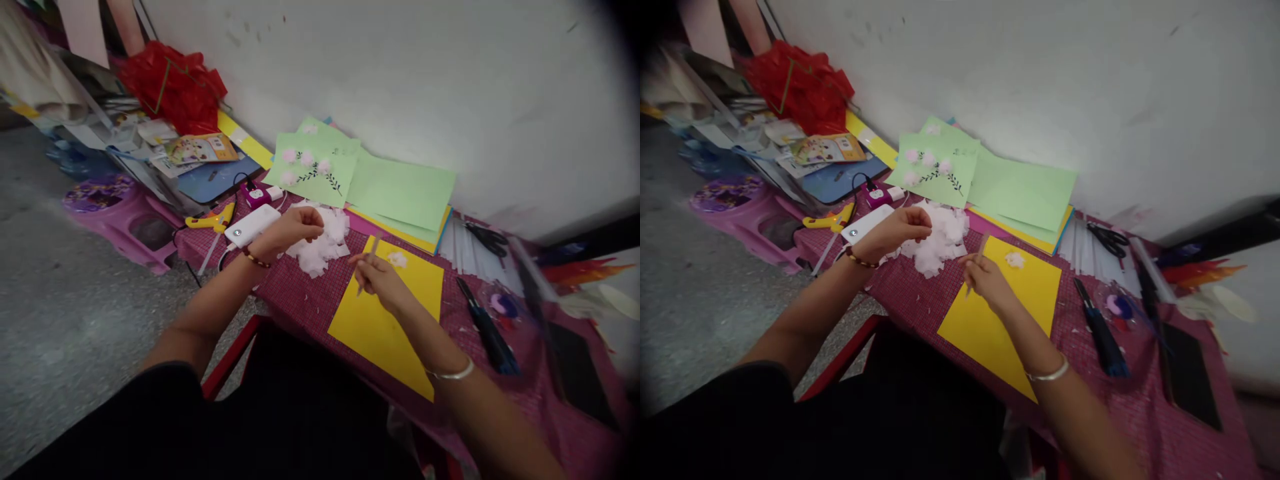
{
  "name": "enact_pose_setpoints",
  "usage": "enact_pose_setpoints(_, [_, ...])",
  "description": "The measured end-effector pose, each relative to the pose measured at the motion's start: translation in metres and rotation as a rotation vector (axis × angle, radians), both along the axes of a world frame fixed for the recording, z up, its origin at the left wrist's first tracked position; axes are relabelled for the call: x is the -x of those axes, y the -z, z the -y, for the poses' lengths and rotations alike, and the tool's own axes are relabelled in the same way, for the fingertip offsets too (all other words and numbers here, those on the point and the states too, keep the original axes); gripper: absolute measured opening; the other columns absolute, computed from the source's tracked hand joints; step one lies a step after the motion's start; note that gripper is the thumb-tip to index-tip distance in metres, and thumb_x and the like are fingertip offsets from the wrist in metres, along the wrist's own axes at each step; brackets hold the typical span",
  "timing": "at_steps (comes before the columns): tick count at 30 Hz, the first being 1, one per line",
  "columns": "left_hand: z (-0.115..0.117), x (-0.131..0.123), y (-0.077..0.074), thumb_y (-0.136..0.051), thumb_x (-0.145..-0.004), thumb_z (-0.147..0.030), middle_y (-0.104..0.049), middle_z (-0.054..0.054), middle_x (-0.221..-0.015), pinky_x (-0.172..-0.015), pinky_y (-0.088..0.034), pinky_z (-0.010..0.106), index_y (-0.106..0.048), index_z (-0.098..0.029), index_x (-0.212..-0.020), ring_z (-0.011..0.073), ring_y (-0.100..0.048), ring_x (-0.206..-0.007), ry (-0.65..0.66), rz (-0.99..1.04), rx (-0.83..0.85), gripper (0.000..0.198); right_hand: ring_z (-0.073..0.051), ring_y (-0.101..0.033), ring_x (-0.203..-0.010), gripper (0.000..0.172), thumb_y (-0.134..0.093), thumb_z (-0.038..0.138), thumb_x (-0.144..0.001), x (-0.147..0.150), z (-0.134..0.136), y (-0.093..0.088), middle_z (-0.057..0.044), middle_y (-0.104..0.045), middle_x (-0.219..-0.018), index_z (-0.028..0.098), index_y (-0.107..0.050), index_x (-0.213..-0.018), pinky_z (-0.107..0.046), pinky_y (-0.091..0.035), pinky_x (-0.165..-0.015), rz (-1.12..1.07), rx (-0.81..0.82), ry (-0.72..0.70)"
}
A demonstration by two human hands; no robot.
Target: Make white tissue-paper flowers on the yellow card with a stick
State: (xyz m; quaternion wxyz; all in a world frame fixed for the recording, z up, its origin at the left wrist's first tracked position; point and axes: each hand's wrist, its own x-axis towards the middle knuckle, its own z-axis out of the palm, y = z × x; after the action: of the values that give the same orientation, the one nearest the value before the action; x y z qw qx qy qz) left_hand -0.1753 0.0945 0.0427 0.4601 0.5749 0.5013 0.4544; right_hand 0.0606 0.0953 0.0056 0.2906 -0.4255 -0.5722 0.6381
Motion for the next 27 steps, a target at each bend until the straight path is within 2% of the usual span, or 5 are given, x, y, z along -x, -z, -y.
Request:
enact_pose_setpoints(7, [-0.017,-0.007,-0.007,-0.067,-0.069,-0.012,-0.055,-0.005,-0.060,-0.052,-0.038,0.018,-0.058,-0.015,-0.076,0.0032,-0.048,-0.051,0.258,0.407,0.148,0.011,-0.005,-0.023,-0.034,0.049,-0.059,0.041,-0.073,0.057,-0.014,-0.004,0.013,-0.040,-0.048,0.022,-0.049,-0.116,-0.019,-0.017,-0.036,-0.121,0.016,-0.046])
enact_pose_setpoints(15, [-0.021,0.003,-0.010,-0.064,-0.075,-0.025,-0.070,0.005,-0.088,-0.040,-0.031,0.018,-0.061,-0.017,-0.089,0.0030,-0.046,-0.045,0.310,0.343,0.274,0.015,-0.005,-0.026,-0.037,0.028,-0.063,0.044,-0.072,0.063,-0.033,-0.001,0.009,-0.038,-0.044,0.020,-0.049,-0.066,-0.020,-0.020,-0.037,-0.118,-0.071,-0.014])
enact_pose_setpoints(18, [-0.010,0.033,-0.010,-0.059,-0.080,-0.031,-0.070,0.007,-0.103,-0.040,-0.029,0.020,-0.061,-0.019,-0.094,0.0018,-0.040,-0.043,0.163,0.200,0.173,0.019,-0.005,-0.025,-0.038,0.032,-0.062,0.049,-0.072,0.041,-0.040,0.002,0.009,-0.036,-0.045,0.022,-0.046,-0.066,-0.020,-0.018,-0.037,-0.104,-0.092,0.054])
enact_pose_setpoints(22, [0.018,0.058,0.011,-0.057,-0.079,-0.026,-0.067,0.003,-0.081,-0.050,-0.035,0.021,-0.062,-0.016,-0.086,0.0061,-0.045,-0.054,-0.250,-0.310,-0.103,0.013,-0.006,-0.023,-0.038,0.037,-0.058,0.053,-0.073,0.011,-0.045,0.009,0.009,-0.035,-0.045,0.023,-0.040,-0.063,-0.020,-0.017,-0.036,-0.013,-0.079,0.112])
enact_pose_setpoints(27, [0.044,0.034,0.047,-0.051,-0.084,-0.021,-0.064,0.005,-0.082,-0.074,-0.044,0.031,-0.063,-0.017,-0.080,0.0168,-0.056,-0.081,-0.116,-0.800,-0.267,0.013,-0.008,-0.027,-0.038,0.030,-0.055,0.048,-0.076,0.023,-0.038,0.022,0.009,-0.037,-0.044,0.022,-0.046,-0.065,-0.021,-0.020,-0.039,0.156,-0.092,0.068])
